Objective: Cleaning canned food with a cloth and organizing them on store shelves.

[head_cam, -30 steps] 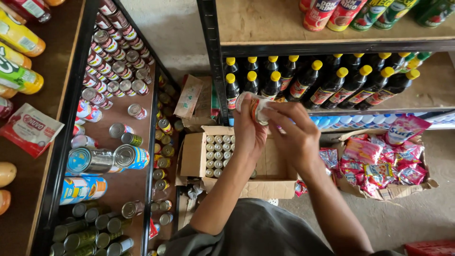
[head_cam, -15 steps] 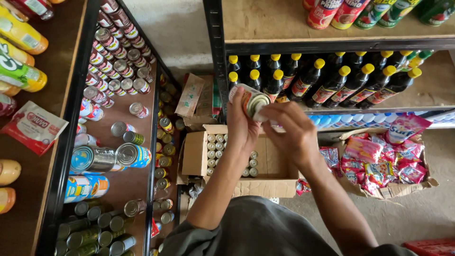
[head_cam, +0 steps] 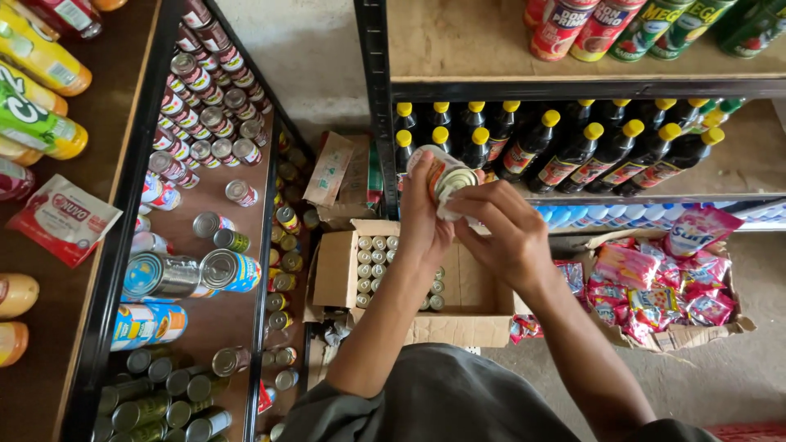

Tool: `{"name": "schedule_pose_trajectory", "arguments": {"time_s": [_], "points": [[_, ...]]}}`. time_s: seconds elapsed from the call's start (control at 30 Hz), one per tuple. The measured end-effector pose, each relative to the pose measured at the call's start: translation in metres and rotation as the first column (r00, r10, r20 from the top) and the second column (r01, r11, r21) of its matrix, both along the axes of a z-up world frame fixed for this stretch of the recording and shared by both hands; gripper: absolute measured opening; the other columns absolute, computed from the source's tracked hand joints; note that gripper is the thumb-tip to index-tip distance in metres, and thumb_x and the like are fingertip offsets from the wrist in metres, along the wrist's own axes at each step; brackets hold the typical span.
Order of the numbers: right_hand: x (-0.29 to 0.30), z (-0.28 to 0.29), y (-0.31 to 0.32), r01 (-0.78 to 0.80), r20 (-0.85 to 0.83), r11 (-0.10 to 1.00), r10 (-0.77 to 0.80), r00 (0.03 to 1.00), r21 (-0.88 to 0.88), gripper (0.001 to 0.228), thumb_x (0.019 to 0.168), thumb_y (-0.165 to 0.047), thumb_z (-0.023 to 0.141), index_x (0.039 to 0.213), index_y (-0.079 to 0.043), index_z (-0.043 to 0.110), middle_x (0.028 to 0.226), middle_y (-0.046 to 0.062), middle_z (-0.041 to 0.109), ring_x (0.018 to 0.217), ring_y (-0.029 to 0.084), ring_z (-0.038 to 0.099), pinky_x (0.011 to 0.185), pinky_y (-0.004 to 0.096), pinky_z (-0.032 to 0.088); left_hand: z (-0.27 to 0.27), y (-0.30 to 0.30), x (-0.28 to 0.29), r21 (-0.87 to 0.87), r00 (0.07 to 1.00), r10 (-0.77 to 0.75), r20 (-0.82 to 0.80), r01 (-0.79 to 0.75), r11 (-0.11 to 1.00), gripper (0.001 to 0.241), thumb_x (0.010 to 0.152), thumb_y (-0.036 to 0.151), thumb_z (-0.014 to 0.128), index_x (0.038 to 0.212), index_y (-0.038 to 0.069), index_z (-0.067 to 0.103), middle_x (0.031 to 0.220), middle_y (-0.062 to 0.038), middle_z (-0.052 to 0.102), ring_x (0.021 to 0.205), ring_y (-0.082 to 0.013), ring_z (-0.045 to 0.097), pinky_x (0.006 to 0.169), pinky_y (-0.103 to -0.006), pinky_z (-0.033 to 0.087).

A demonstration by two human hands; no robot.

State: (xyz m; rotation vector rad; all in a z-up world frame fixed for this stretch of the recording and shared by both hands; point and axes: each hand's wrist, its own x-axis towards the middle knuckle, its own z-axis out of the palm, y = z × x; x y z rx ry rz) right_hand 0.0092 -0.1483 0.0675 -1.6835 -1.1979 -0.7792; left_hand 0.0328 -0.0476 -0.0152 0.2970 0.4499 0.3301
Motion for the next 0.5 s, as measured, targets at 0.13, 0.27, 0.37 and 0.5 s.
{"name": "schedule_pose_trajectory", "arguments": {"time_s": [0.13, 0.27, 0.37, 0.5], "points": [[0.007, -0.005, -0.006, 0.016, -0.007, 1.000, -0.016, 1.000, 0.003, 0.012, 0.086, 0.012, 0.074, 0.093, 0.002, 0.076, 0.094, 0.018, 0.073, 0.075, 0.036, 0.069, 0.069, 0.043, 0.058, -0.009, 0.001, 0.003, 0.013, 0.999, 0.025, 0.034, -0.026, 1.000, 0.047, 0.090, 0.025, 0.079, 0.110, 0.008, 0.039, 0.088, -0.015, 0.063, 0.069, -0.0260, 0.073, 0.058, -0.0351, 0.066], [0.002, -0.014, -0.006, -0.026, -0.022, 1.000, 0.026, 0.999, 0.015, 0.018, 0.082, 0.014, 0.074, 0.093, 0.000, 0.076, 0.093, 0.017, 0.073, 0.074, 0.034, 0.069, 0.069, 0.042, 0.059, 0.011, -0.001, -0.012, 0.048, 0.998, -0.025, 0.051, 0.023, 0.999, 0.050, 0.090, 0.031, 0.081, 0.111, 0.009, 0.041, 0.092, -0.017, 0.066, 0.074, -0.0266, 0.074, 0.059, -0.0330, 0.068], [0.006, 0.000, -0.009, 0.000, -0.014, 0.999, 0.001, 1.000, 0.036, 0.013, 0.086, 0.015, 0.072, 0.093, 0.004, 0.075, 0.094, 0.020, 0.072, 0.073, 0.036, 0.067, 0.068, 0.043, 0.058, -0.004, 0.002, 0.000, 0.000, 0.998, 0.019, 0.061, -0.019, 1.000, 0.047, 0.091, 0.023, 0.078, 0.112, 0.007, 0.039, 0.094, -0.016, 0.064, 0.075, -0.0291, 0.074, 0.060, -0.0351, 0.067], [-0.002, 0.000, -0.005, 0.006, -0.002, 0.999, -0.006, 1.000, 0.039, 0.017, 0.080, 0.015, 0.076, 0.092, 0.004, 0.075, 0.090, 0.019, 0.072, 0.070, 0.034, 0.067, 0.065, 0.044, 0.058, 0.005, 0.005, -0.007, 0.047, 0.995, -0.069, 0.068, 0.066, 0.997, 0.052, 0.090, 0.030, 0.080, 0.115, 0.008, 0.039, 0.093, -0.016, 0.065, 0.073, -0.0273, 0.074, 0.058, -0.0345, 0.068]]}}
